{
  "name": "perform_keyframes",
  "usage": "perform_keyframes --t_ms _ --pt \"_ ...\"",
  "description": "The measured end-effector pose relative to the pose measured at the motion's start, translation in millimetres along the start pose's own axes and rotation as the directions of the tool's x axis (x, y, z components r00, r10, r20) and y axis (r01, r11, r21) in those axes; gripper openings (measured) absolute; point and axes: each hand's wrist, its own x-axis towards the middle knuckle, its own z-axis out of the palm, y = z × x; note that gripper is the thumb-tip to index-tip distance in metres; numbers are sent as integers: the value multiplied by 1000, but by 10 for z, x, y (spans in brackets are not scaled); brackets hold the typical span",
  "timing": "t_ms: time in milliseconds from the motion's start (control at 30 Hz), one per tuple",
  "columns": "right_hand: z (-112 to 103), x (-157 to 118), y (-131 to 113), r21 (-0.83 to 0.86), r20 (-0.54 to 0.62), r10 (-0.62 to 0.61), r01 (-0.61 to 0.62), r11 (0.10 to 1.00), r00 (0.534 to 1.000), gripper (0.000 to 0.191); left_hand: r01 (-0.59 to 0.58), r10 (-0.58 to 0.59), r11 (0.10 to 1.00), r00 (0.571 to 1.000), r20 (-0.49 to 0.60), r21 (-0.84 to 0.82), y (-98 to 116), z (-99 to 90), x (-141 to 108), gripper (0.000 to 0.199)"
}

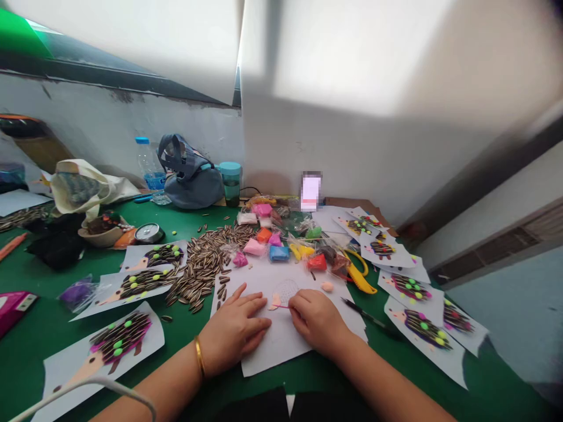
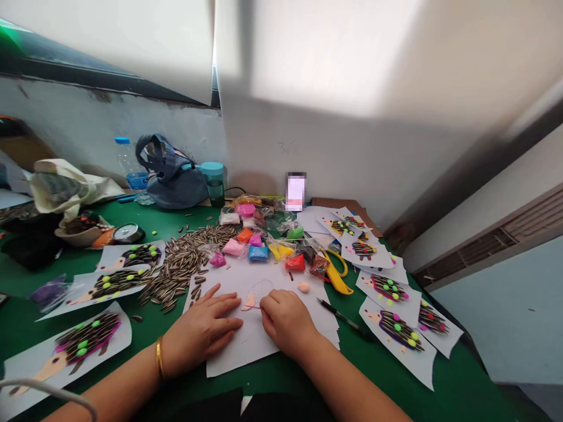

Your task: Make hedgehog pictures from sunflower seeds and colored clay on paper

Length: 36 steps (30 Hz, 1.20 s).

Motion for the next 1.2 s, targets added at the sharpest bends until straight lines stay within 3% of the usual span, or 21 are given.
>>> perform_keyframes --t_ms 133,267,400,567,700,867,933,1067,1200 --pt "0 -37 4 15 38 -40 40 999 998 14 -9 9 1000 1000 -12 3 -10 19 6 23" --pt "89 -1 -59 -87 49 -117 121 989 992 12 -17 17 1000 1000 -24 0 -16 26 8 22" --pt "162 50 -128 -161 16 -117 118 980 993 10 -15 15 1000 999 -29 -3 -16 23 8 21" --pt "158 35 -132 -81 15 -108 109 991 994 9 -7 7 1000 1000 -28 2 -18 30 -2 22" --pt "49 1 29 47 -29 25 -24 999 999 15 -12 12 1000 999 -34 -17 -40 53 -14 22" --pt "-62 -35 248 90 -48 261 -256 962 964 13 -21 20 999 999 -31 -40 -74 63 0 20" --pt "-64 -37 263 80 -25 291 -288 954 956 12 -1 1 999 1000 -3 -47 -77 60 19 22" --pt "-47 -24 230 46 -2 328 -328 944 945 13 45 -44 999 997 57 -16 -75 62 54 46" --pt "-69 -28 220 33 30 346 -347 937 938 13 44 -45 999 993 106 3 -67 28 83 45"
